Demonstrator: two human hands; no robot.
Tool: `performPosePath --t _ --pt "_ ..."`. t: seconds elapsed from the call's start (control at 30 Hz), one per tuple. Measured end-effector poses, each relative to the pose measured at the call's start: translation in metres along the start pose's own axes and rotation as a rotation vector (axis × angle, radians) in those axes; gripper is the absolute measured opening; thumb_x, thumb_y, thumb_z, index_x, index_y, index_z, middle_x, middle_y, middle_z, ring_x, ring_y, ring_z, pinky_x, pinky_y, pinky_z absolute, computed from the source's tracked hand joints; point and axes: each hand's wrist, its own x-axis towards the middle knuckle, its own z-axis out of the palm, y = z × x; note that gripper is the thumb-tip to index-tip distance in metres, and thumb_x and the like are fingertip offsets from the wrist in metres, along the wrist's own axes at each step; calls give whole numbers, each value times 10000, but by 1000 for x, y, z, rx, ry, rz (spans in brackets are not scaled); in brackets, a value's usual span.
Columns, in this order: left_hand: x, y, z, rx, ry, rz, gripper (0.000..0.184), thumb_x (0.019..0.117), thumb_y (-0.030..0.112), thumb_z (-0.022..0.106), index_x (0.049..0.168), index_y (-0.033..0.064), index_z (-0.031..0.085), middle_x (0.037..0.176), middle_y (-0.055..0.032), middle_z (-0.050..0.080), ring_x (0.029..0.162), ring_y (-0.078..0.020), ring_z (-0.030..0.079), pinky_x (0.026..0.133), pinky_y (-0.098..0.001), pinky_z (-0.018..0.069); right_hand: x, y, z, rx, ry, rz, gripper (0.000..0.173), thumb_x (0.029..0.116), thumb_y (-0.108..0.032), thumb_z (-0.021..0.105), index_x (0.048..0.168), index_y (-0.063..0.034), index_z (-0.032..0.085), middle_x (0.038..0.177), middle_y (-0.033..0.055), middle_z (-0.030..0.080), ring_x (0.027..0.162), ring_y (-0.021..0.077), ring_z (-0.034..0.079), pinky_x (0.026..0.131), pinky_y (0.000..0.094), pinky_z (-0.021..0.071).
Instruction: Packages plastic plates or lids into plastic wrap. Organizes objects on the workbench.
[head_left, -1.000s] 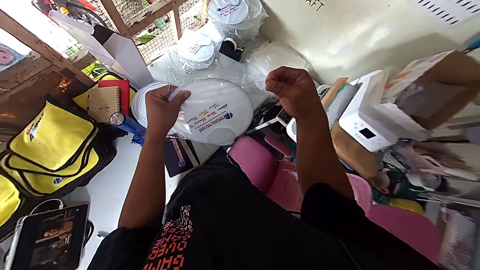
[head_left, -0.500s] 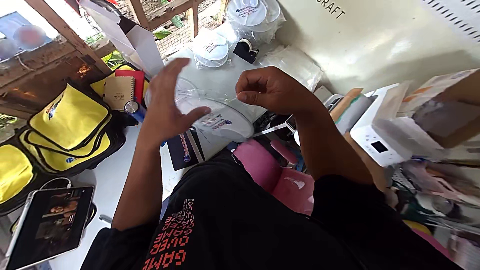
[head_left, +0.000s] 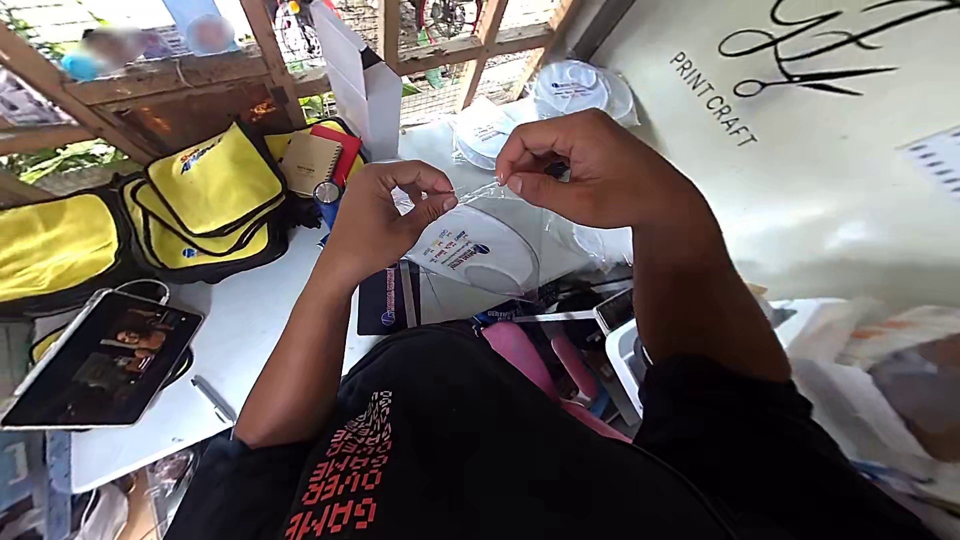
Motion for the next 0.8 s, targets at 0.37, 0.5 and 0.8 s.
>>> performPosePath --t 0.37,0.5,0.8 --pt "-12 12 -17 506 80 -15 143 971 311 687 1016 196 759 955 49 738 948 -116 657 1024 -541 361 59 5 18 -28 -188 -126 261 1006 -339 587 1077 -132 730 884 -53 708 824 13 671 784 241 584" --pt "-11 14 -23 562 114 -41 149 975 319 680 1014 192 750 963 49 735 934 -122 653 1008 -545 363 71 -3 23 -149 -154 -205 209 967 -330 650 995 -143 738 856 -45 668 807 39 618 744 251 528" --pt "-10 4 -37 605 183 -181 225 933 415 726 960 196 772 910 51 748 924 -115 687 1033 -606 369 78 -16 15 -217 88 -245 201 984 -288 651 969 -125 768 880 -8 687 823 52 613 754 245 513"
